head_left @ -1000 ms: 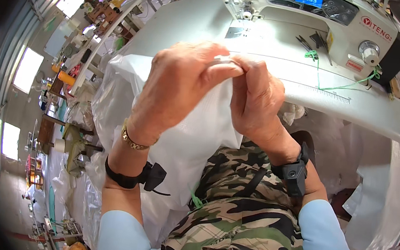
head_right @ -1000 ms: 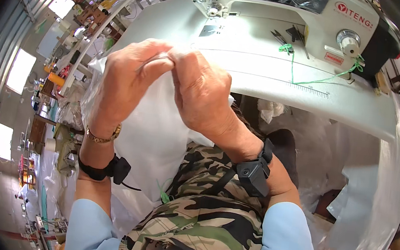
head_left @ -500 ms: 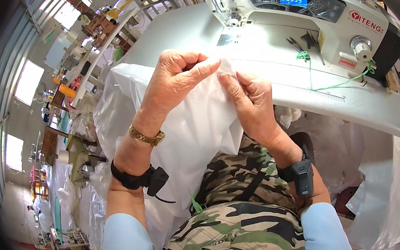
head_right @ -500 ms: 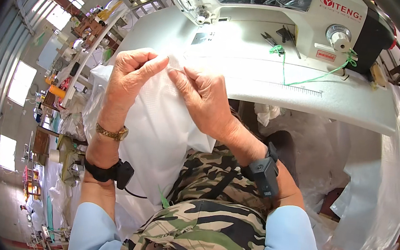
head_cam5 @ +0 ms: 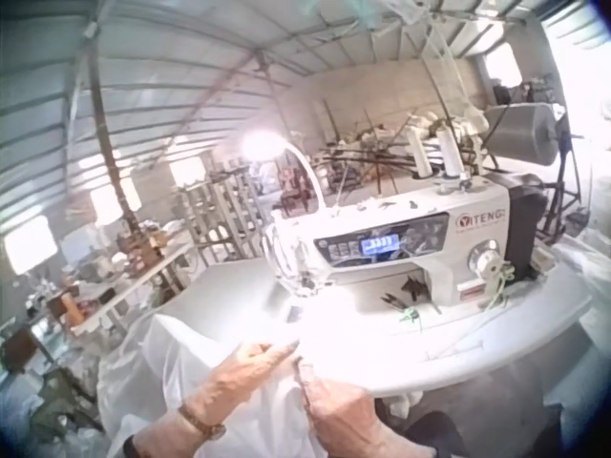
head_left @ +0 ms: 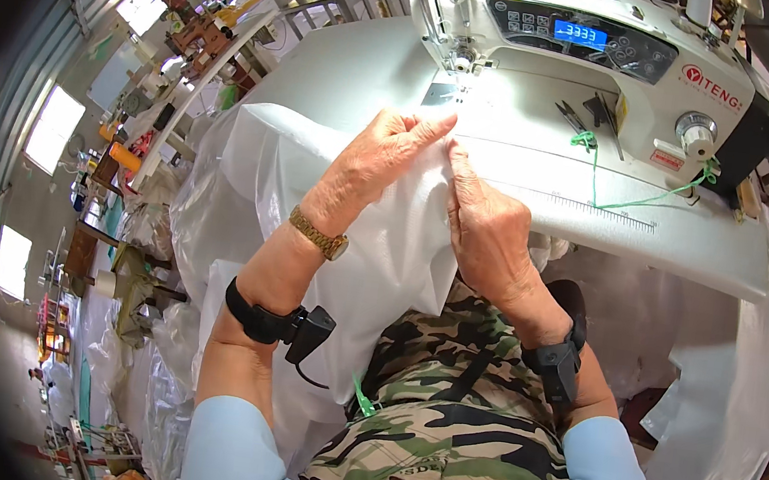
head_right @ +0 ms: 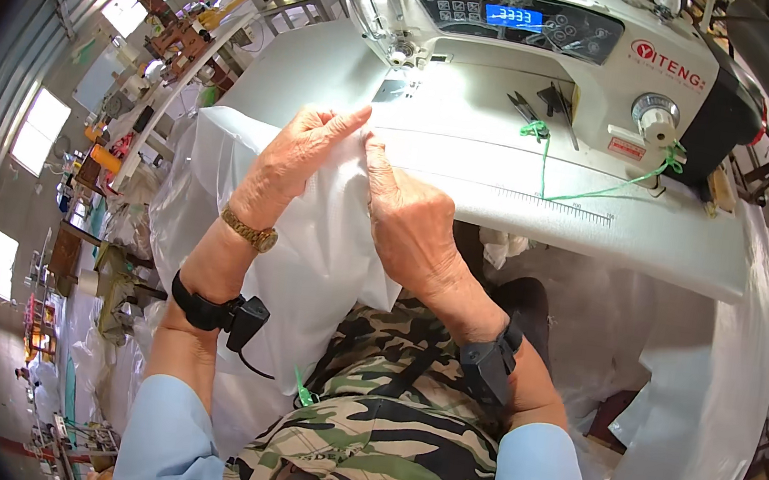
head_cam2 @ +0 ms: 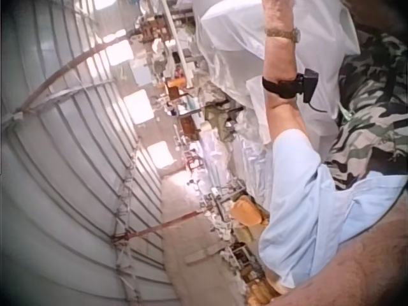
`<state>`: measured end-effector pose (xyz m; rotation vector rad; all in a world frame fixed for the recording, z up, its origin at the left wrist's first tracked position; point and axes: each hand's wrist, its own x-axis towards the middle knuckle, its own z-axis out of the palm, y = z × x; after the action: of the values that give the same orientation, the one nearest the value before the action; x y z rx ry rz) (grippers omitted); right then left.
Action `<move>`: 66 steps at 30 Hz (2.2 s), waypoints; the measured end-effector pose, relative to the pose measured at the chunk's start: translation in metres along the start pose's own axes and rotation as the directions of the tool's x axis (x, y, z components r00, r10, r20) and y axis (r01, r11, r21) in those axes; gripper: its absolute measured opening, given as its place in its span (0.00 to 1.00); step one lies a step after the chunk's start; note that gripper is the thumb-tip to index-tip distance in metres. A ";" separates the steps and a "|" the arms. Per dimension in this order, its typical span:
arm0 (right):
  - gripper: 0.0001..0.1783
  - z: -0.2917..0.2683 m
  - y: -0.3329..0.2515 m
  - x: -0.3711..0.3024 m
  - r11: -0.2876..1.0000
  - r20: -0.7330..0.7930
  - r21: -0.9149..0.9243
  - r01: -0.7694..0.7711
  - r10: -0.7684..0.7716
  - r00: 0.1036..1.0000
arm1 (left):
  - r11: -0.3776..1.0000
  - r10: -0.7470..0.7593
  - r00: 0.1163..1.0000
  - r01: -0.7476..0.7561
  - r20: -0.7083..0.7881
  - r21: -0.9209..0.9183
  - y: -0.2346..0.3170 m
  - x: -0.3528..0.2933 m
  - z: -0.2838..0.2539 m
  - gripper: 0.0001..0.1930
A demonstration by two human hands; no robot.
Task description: The recorder is sewing a large white plastic sheet using an industrial sewing machine.
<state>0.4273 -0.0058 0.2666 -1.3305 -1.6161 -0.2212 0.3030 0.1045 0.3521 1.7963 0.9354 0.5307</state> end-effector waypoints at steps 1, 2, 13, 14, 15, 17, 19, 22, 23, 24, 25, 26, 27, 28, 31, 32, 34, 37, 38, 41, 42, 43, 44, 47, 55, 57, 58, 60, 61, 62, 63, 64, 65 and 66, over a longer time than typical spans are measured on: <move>0.28 0.000 0.001 0.000 1.000 0.003 0.001 0.007 -0.007 1.000 | 0.995 0.082 0.995 -0.078 0.056 -0.067 -0.001 0.000 0.003 0.15; 0.28 0.000 0.001 0.001 1.000 0.001 -0.013 0.005 -0.005 1.000 | 0.979 0.165 0.981 -0.150 0.105 -0.136 -0.003 0.000 0.004 0.15; 0.22 -0.008 -0.007 -0.006 0.972 -0.096 0.198 -0.128 0.149 0.984 | 0.278 0.794 0.581 -0.605 0.176 0.746 0.054 0.009 -0.003 0.13; 0.22 -0.011 -0.008 -0.003 0.972 -0.095 0.197 -0.125 0.146 0.985 | 0.279 0.796 0.580 -0.605 0.173 0.746 0.054 0.011 -0.005 0.13; 0.22 -0.014 -0.006 -0.002 0.971 -0.050 0.211 -0.113 0.126 0.991 | 0.336 0.806 0.576 -0.637 0.139 0.694 0.054 0.013 -0.008 0.13; 0.22 -0.028 -0.005 0.010 0.907 0.073 0.345 -0.240 0.229 0.971 | 0.457 0.773 0.624 -0.672 0.115 0.583 0.049 0.020 -0.016 0.12; 0.26 -0.028 0.007 0.028 0.762 0.014 0.567 -0.313 0.370 0.929 | 0.519 0.738 0.667 -0.659 0.104 0.545 0.037 0.028 -0.014 0.11; 0.25 -0.012 0.031 0.046 0.648 0.111 0.713 -0.267 0.272 0.956 | 0.617 0.672 0.734 -0.629 0.100 0.473 0.026 0.037 -0.007 0.11; 0.25 -0.004 0.040 0.049 0.652 0.111 0.709 -0.270 0.276 0.955 | 0.639 0.661 0.744 -0.626 0.098 0.447 0.020 0.042 -0.006 0.11; 0.23 0.003 0.049 0.049 0.530 0.236 0.770 -0.356 0.282 0.930 | 0.661 0.650 0.755 -0.620 0.092 0.423 0.016 0.044 -0.006 0.11; 0.21 0.010 0.056 0.049 0.398 0.359 0.804 -0.442 0.270 0.894 | 0.639 0.666 0.740 -0.629 0.090 0.442 0.014 0.046 -0.006 0.11; 0.21 0.016 0.060 0.048 0.400 0.363 0.801 -0.445 0.267 0.893 | 0.641 0.667 0.740 -0.628 0.085 0.440 0.012 0.049 -0.007 0.11; 0.19 0.021 0.063 0.047 0.331 0.363 0.831 -0.447 0.287 0.887 | 0.674 0.620 0.776 -0.601 0.114 0.429 0.011 0.054 -0.009 0.12; 0.17 0.025 0.067 0.046 0.259 0.364 0.857 -0.446 0.307 0.879 | 0.705 0.571 0.808 -0.572 0.143 0.419 0.010 0.058 -0.011 0.12; 0.15 0.040 0.063 0.045 0.423 0.225 0.817 -0.392 0.392 0.892 | 0.827 0.491 0.863 -0.505 0.121 0.246 -0.010 0.077 -0.020 0.13; 0.15 0.045 0.062 0.045 0.513 0.144 0.773 -0.374 0.433 0.890 | 0.830 0.490 0.864 -0.503 0.117 0.241 -0.012 0.081 -0.021 0.13; 0.16 0.054 0.063 0.047 0.594 0.087 0.717 -0.365 0.444 0.892 | 0.881 0.379 0.916 -0.401 0.133 0.253 -0.017 0.089 -0.023 0.14; 0.15 0.062 0.069 0.050 0.764 -0.121 0.577 -0.289 0.430 0.895 | 0.945 0.293 0.923 -0.319 0.250 0.069 -0.014 0.100 -0.023 0.12; 0.12 0.062 0.066 0.051 0.854 -0.124 0.422 -0.304 0.386 0.914 | 0.948 0.288 0.928 -0.311 0.238 0.066 -0.021 0.105 -0.025 0.12; 0.12 0.061 0.056 0.054 0.960 -0.120 0.091 -0.265 0.275 0.954 | 0.958 0.250 0.916 -0.188 0.314 -0.216 -0.036 0.114 -0.028 0.10; 0.16 0.061 0.055 0.055 0.972 -0.121 -0.076 -0.221 0.211 0.970 | 0.957 0.250 0.917 -0.186 0.311 -0.222 -0.040 0.118 -0.027 0.10; 0.16 0.061 0.056 0.056 0.972 -0.116 -0.079 -0.219 0.210 0.971 | 0.966 0.205 0.925 -0.139 0.321 -0.217 -0.046 0.125 -0.025 0.10; 0.18 0.062 0.056 0.056 0.958 -0.029 -0.210 -0.193 0.192 0.981 | 0.973 0.156 0.931 -0.089 0.329 -0.211 -0.052 0.130 -0.025 0.11; 0.26 0.062 0.057 0.058 0.912 0.133 -0.396 -0.111 0.177 0.975 | 0.994 0.069 0.949 -0.039 0.309 -0.103 -0.069 0.142 -0.029 0.11; 0.30 0.066 0.066 0.056 0.856 0.246 -0.508 -0.095 0.250 0.936 | 0.989 0.100 0.969 -0.122 0.225 0.084 -0.070 0.145 -0.011 0.12; 0.23 0.070 0.070 0.056 0.856 0.224 -0.488 -0.169 0.310 0.924 | 0.960 0.151 0.963 -0.196 0.223 0.198 -0.076 0.150 -0.012 0.12; 0.23 0.068 0.074 0.057 0.855 0.223 -0.489 -0.171 0.312 0.924 | 0.878 0.238 0.950 -0.299 0.200 0.374 -0.079 0.152 -0.011 0.12; 0.15 0.058 0.086 0.062 0.925 0.271 -0.295 -0.240 0.321 0.907 | 0.757 0.325 0.923 -0.384 0.206 0.529 -0.082 0.156 -0.009 0.12; 0.14 0.055 0.096 0.067 0.927 0.267 -0.229 -0.299 0.355 0.896 | 0.744 0.299 0.937 -0.348 0.181 0.571 -0.082 0.158 -0.007 0.12; 0.12 0.051 0.105 0.074 0.925 0.343 -0.187 -0.332 0.378 0.860 | 0.729 0.269 0.951 -0.305 0.153 0.613 -0.083 0.159 -0.005 0.11; 0.11 0.054 0.116 0.074 0.958 0.326 -0.134 -0.253 0.284 0.902 | 0.729 0.271 0.950 -0.308 0.156 0.611 -0.089 0.163 -0.004 0.11; 0.10 0.058 0.125 0.071 0.982 0.304 -0.084 -0.170 0.188 0.934 | 0.752 0.311 0.941 -0.328 0.132 0.572 -0.096 0.167 -0.002 0.12; 0.10 0.059 0.128 0.071 0.981 0.307 -0.086 -0.174 0.193 0.932 | 0.774 0.345 0.933 -0.347 0.107 0.530 -0.097 0.167 -0.001 0.12; 0.09 0.060 0.131 0.070 0.990 0.325 -0.077 -0.117 0.136 0.936 | 0.777 0.341 0.934 -0.346 0.109 0.526 -0.096 0.169 -0.001 0.12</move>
<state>0.5077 0.1289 0.2346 -1.5731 -1.8017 0.0387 0.3701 0.2584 0.2544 2.5143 0.7962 0.5155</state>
